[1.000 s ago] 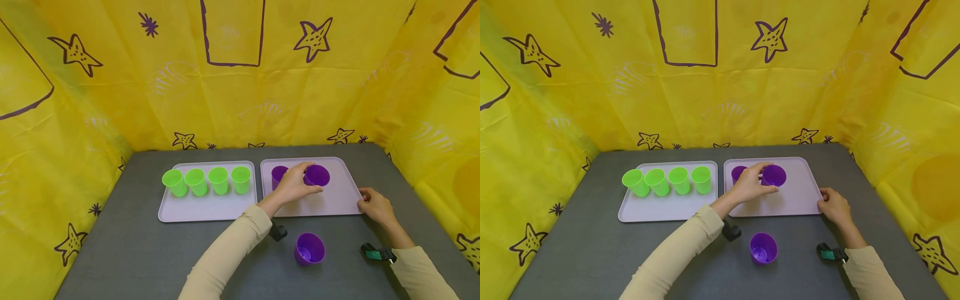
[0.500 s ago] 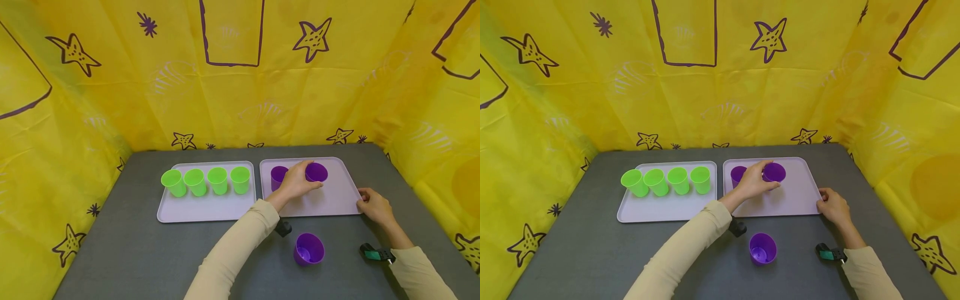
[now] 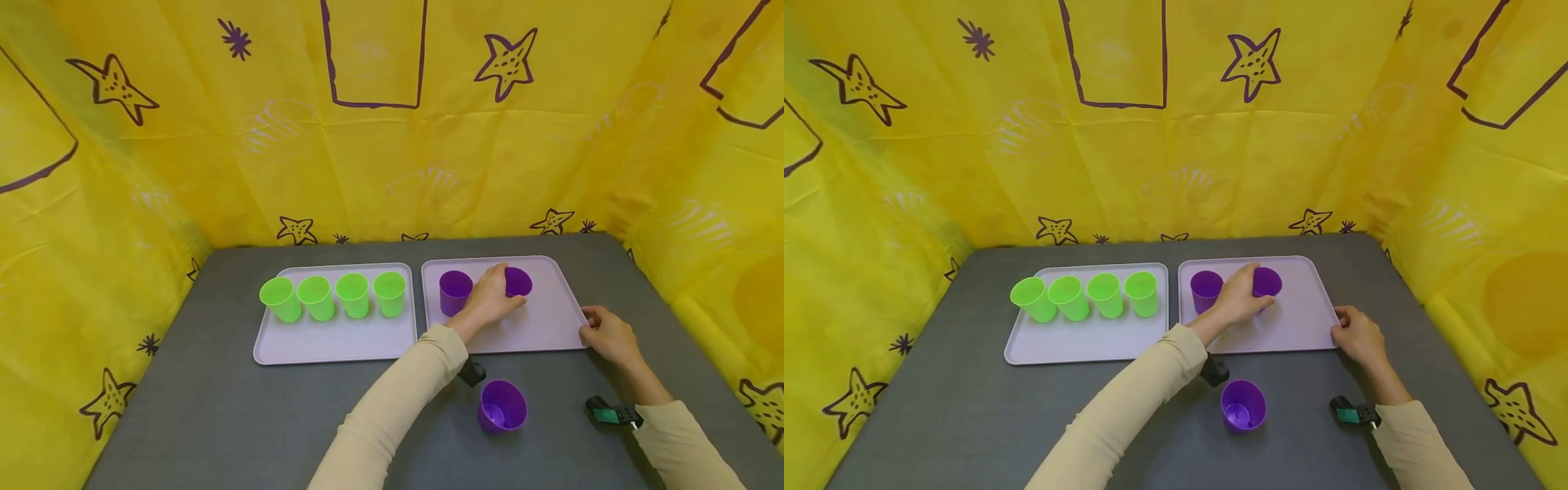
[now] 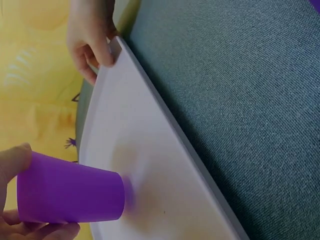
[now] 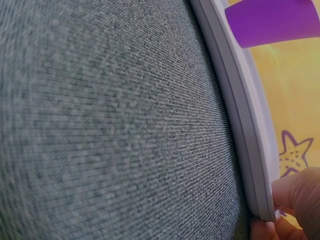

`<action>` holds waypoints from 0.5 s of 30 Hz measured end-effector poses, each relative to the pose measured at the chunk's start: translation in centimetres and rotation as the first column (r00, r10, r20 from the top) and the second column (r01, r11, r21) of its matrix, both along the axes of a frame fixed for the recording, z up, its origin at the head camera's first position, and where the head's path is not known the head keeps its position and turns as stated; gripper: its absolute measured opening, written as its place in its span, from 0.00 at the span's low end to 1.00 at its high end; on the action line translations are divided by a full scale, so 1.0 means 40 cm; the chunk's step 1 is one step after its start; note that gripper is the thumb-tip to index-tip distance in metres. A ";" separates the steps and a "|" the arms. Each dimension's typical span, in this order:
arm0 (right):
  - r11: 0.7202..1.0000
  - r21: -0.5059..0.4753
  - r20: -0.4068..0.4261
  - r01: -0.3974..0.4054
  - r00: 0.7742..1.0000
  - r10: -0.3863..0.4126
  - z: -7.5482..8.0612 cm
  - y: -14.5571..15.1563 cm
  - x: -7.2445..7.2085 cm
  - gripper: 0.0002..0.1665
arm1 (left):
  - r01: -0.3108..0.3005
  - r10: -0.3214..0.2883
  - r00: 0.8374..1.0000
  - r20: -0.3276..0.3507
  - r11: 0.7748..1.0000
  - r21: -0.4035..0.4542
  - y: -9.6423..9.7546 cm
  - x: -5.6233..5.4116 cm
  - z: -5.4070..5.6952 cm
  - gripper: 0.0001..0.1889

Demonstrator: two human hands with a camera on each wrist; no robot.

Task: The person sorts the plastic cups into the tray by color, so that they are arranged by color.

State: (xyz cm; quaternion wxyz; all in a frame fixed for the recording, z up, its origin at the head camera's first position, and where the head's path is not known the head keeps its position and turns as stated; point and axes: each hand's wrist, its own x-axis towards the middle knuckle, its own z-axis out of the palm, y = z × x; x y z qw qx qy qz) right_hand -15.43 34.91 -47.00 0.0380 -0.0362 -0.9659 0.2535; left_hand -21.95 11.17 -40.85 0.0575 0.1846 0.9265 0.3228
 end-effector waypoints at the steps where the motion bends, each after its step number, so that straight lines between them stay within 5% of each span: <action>1: 1.000 0.002 -0.004 0.000 1.000 0.000 -0.001 0.000 -0.001 0.24 | -0.009 0.009 1.000 0.003 1.000 -0.006 0.001 0.000 -0.002 0.38; 15: 1.000 0.000 -0.008 -0.001 1.000 0.001 -0.003 -0.001 -0.002 0.25 | -0.077 0.079 0.996 0.041 0.996 -0.037 0.005 0.005 -0.015 0.38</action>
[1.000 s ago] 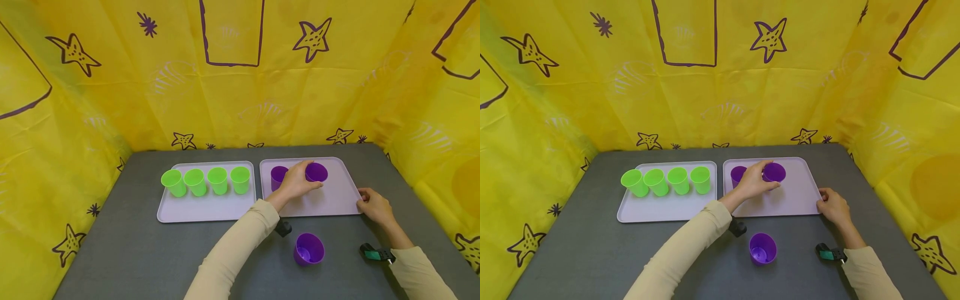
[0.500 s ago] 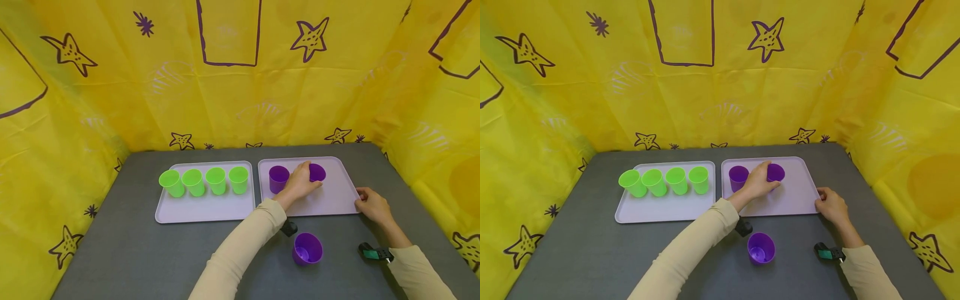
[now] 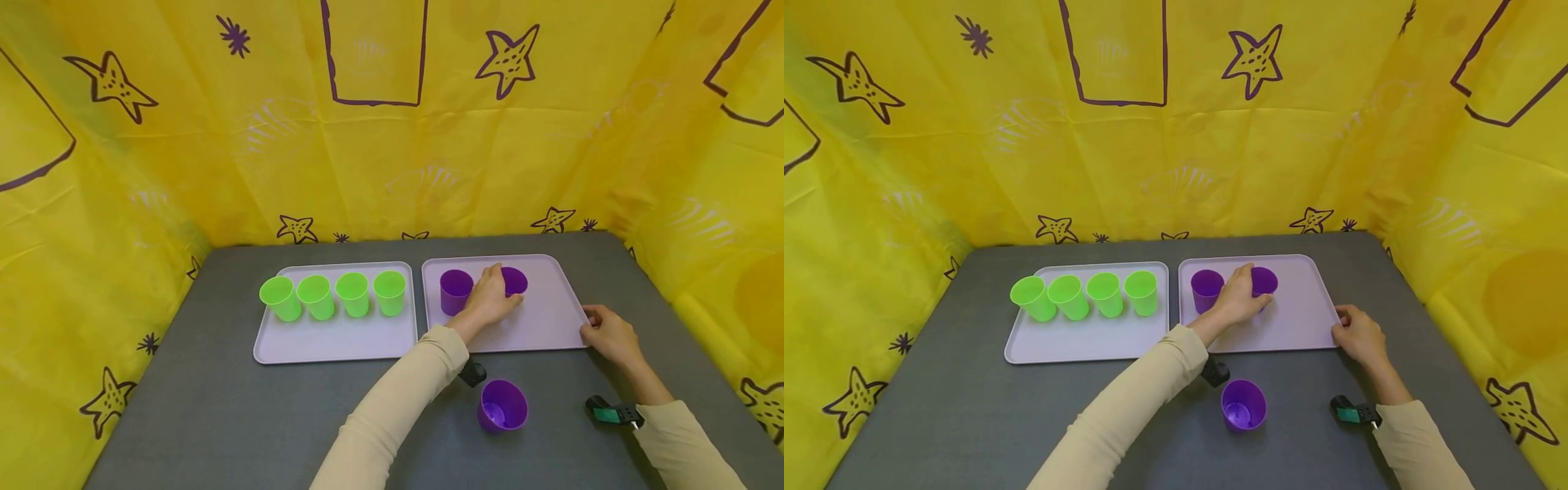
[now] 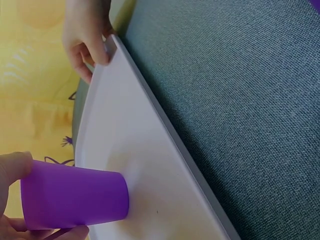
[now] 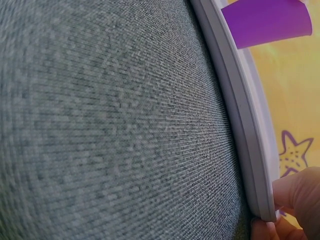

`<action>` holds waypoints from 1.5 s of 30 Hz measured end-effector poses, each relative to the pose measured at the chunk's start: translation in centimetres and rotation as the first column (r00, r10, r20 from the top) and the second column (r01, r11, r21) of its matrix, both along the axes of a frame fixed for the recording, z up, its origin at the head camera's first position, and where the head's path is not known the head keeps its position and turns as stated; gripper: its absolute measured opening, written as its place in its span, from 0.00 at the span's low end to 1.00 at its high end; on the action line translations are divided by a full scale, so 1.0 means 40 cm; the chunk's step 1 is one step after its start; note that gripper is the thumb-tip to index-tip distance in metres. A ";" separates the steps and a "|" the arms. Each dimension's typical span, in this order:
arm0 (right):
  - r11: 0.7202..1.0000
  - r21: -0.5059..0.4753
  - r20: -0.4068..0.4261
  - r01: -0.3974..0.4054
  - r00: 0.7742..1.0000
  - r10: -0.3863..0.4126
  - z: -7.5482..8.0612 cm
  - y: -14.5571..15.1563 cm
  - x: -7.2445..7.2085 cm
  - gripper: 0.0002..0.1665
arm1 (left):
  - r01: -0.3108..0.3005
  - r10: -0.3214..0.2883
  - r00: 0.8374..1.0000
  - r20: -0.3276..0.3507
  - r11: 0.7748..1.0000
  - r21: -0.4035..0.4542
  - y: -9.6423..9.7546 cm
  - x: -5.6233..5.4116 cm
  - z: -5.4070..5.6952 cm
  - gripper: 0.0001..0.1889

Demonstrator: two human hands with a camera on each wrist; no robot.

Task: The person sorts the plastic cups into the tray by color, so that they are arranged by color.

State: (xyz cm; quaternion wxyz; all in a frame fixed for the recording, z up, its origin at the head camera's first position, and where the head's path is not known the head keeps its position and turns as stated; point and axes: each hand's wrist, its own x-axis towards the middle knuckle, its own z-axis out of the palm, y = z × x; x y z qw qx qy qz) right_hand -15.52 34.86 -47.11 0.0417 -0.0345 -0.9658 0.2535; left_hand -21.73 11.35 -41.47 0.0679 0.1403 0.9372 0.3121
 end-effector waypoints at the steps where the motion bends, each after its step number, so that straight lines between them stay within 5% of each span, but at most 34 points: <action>1: 1.000 0.001 0.001 0.000 1.000 0.000 -0.001 0.000 0.000 0.25 | -0.001 0.001 1.000 -0.001 1.000 -0.005 0.000 0.000 -0.001 0.38; 16: 1.000 0.005 0.021 -0.001 1.000 0.001 -0.001 0.000 0.000 0.24 | 0.004 -0.004 1.000 -0.008 1.000 -0.018 -0.003 0.007 0.018 0.41; 31: 1.000 0.005 0.011 -0.003 1.000 0.003 0.004 -0.002 0.003 0.24 | 0.065 -0.066 0.994 -0.090 0.998 -0.016 -0.011 0.010 0.075 0.42; 45: 1.000 0.004 -0.001 -0.004 1.000 0.004 0.005 -0.005 0.004 0.23 | 0.338 -0.336 0.922 -0.195 0.941 -0.023 -0.069 0.057 0.153 0.40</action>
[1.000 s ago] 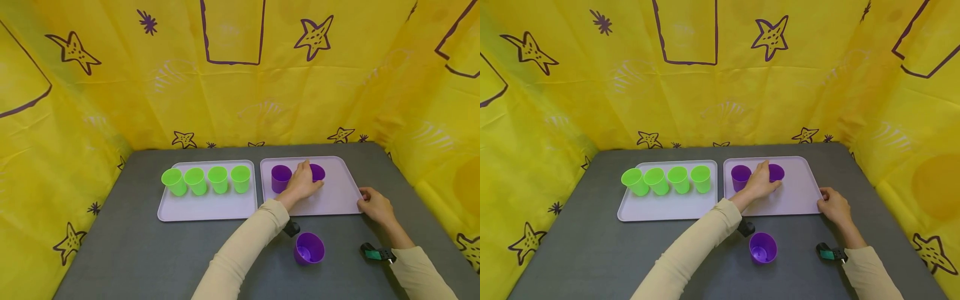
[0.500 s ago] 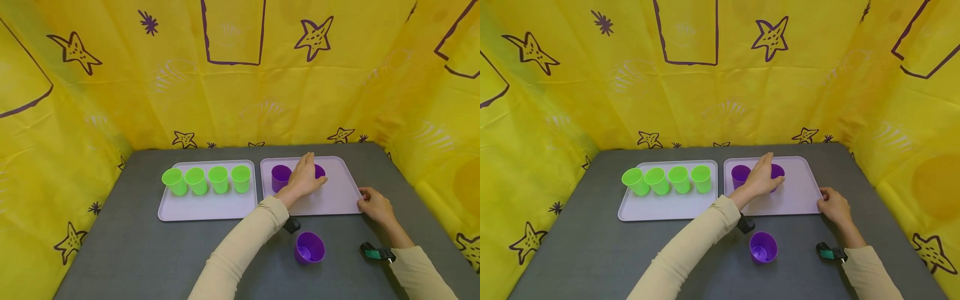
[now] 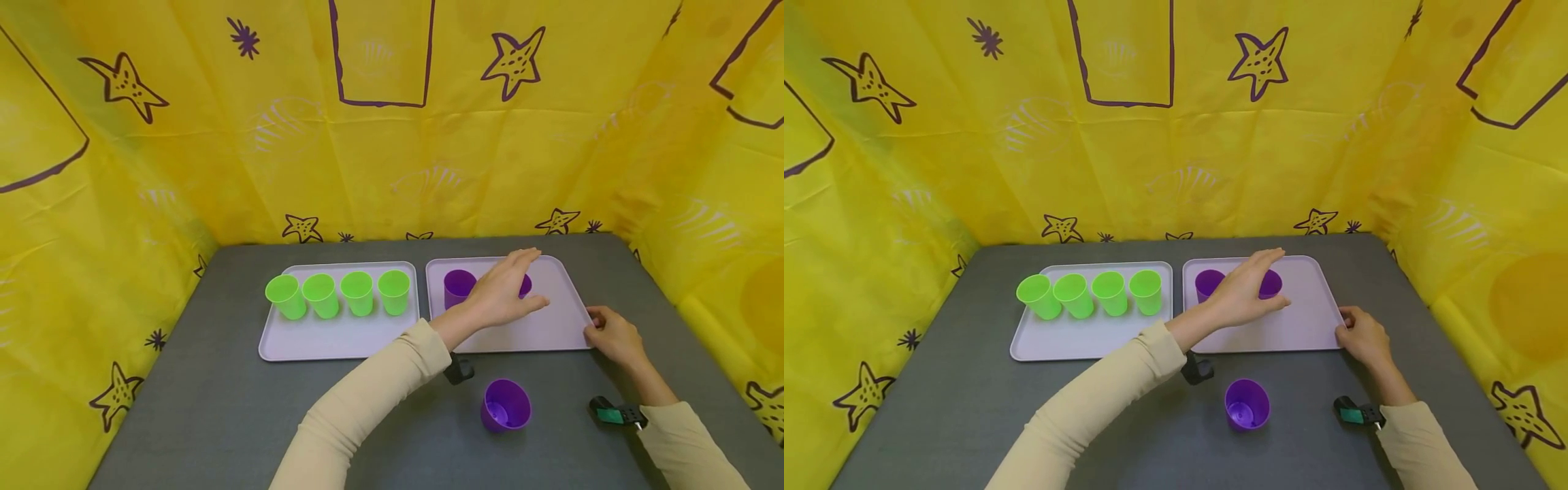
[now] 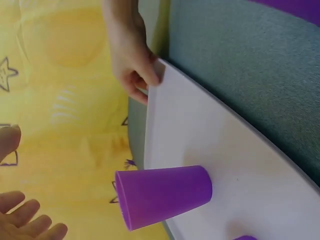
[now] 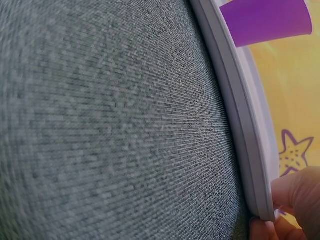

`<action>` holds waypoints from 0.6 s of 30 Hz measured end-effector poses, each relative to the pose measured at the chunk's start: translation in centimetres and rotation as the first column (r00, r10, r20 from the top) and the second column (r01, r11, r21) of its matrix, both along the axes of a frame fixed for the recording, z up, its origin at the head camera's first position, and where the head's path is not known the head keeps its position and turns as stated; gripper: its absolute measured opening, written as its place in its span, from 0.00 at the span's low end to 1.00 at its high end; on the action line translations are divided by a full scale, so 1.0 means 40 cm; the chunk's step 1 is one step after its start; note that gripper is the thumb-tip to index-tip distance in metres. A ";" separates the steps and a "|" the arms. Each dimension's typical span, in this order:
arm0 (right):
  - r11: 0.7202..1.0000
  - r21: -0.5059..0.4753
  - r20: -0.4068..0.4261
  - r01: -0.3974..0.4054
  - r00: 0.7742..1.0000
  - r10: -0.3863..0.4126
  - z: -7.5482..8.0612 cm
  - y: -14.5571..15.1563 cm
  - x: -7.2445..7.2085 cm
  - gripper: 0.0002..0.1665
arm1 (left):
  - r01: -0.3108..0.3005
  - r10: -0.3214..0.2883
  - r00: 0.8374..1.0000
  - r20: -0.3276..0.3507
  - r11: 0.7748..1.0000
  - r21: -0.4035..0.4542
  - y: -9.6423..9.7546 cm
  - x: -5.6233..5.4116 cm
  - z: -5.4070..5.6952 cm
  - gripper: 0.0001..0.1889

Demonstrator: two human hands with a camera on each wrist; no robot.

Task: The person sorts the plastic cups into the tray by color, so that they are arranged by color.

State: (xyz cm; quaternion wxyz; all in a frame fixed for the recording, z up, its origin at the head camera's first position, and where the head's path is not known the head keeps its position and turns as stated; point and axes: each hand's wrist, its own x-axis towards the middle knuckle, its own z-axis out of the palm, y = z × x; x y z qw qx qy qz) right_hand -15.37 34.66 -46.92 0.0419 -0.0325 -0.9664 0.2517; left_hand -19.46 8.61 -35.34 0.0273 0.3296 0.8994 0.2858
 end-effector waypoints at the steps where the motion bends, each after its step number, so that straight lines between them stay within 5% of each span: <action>1: 1.000 0.001 -0.002 0.000 1.000 0.000 0.000 0.000 0.000 0.23 | 0.018 -0.018 1.000 -0.007 1.000 0.000 -0.005 0.005 0.003 0.40; 12: 1.000 0.014 -0.012 -0.003 1.000 0.003 0.001 0.006 -0.004 0.23 | 0.187 -0.192 0.978 -0.082 0.980 -0.063 -0.051 0.061 0.013 0.39; 18: 1.000 0.009 -0.006 -0.013 1.000 0.013 0.004 0.008 -0.004 0.23 | 0.245 -0.250 0.966 -0.060 0.966 -0.079 -0.074 0.091 0.004 0.38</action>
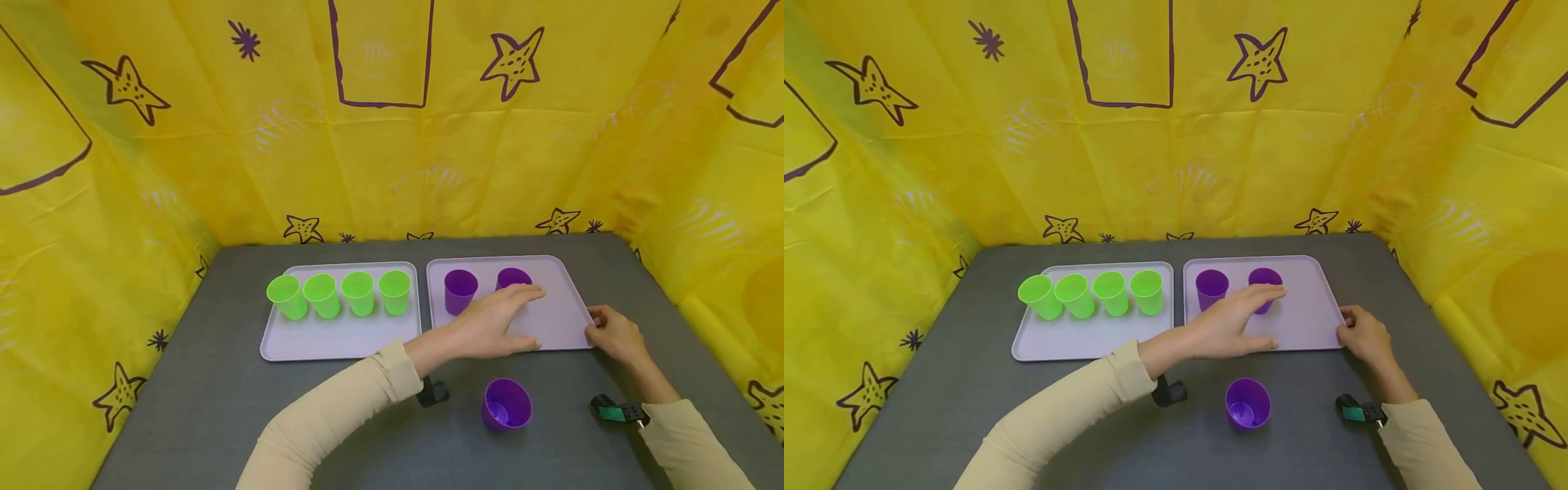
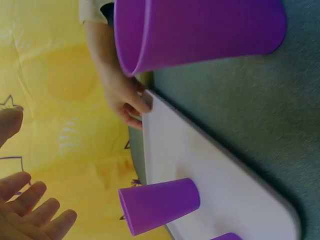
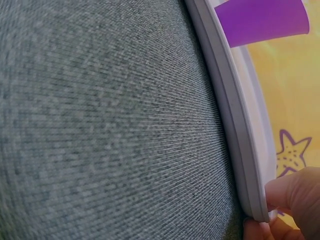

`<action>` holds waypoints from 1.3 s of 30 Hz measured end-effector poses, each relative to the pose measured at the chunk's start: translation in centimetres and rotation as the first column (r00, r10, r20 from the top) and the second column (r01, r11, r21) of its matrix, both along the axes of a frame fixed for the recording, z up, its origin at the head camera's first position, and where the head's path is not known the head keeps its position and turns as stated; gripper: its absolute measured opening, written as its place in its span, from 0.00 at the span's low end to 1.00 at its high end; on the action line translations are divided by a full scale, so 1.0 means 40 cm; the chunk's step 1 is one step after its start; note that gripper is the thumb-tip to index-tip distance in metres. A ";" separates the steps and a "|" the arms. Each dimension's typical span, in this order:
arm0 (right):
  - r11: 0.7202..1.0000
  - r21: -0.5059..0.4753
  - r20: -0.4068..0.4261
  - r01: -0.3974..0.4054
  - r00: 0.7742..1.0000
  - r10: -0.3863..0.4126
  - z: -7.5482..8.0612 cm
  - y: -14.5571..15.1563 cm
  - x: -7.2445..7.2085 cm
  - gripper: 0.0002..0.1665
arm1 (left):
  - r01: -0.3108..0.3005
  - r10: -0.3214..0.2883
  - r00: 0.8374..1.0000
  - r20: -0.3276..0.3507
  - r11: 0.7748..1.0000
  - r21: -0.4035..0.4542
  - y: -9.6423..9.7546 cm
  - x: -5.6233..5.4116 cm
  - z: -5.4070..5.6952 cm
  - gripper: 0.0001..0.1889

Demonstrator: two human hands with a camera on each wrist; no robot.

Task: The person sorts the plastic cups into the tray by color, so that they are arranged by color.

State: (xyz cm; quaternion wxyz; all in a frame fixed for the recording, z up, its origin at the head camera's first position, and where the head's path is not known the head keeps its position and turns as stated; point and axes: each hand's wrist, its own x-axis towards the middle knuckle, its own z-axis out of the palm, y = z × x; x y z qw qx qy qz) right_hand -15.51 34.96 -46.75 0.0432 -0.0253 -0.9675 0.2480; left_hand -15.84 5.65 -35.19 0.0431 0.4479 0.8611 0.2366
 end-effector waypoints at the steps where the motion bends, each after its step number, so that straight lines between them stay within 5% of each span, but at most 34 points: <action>1: 1.000 0.000 0.005 -0.002 1.000 0.002 0.001 0.000 0.000 0.23 | 0.006 -0.006 1.000 0.005 1.000 0.001 -0.004 0.005 -0.004 0.38; 6: 1.000 -0.007 0.032 -0.011 0.999 0.011 0.007 0.003 0.000 0.24 | 0.028 -0.028 0.999 0.018 1.000 0.014 -0.026 0.030 -0.031 0.38; 16: 1.000 -0.004 0.050 -0.009 0.999 0.009 0.001 0.006 -0.001 0.24 | 0.050 -0.069 0.986 0.152 0.991 0.124 -0.066 0.068 -0.086 0.39; 26: 1.000 -0.005 0.038 0.002 0.999 -0.002 -0.005 0.003 0.000 0.24 | 0.186 -0.224 0.934 0.279 0.970 0.157 -0.095 0.098 -0.165 0.43; 39: 1.000 -0.008 0.037 0.001 0.999 -0.001 -0.002 -0.001 0.002 0.23 | 0.223 -0.265 0.907 0.328 0.961 0.163 -0.113 0.115 -0.231 0.47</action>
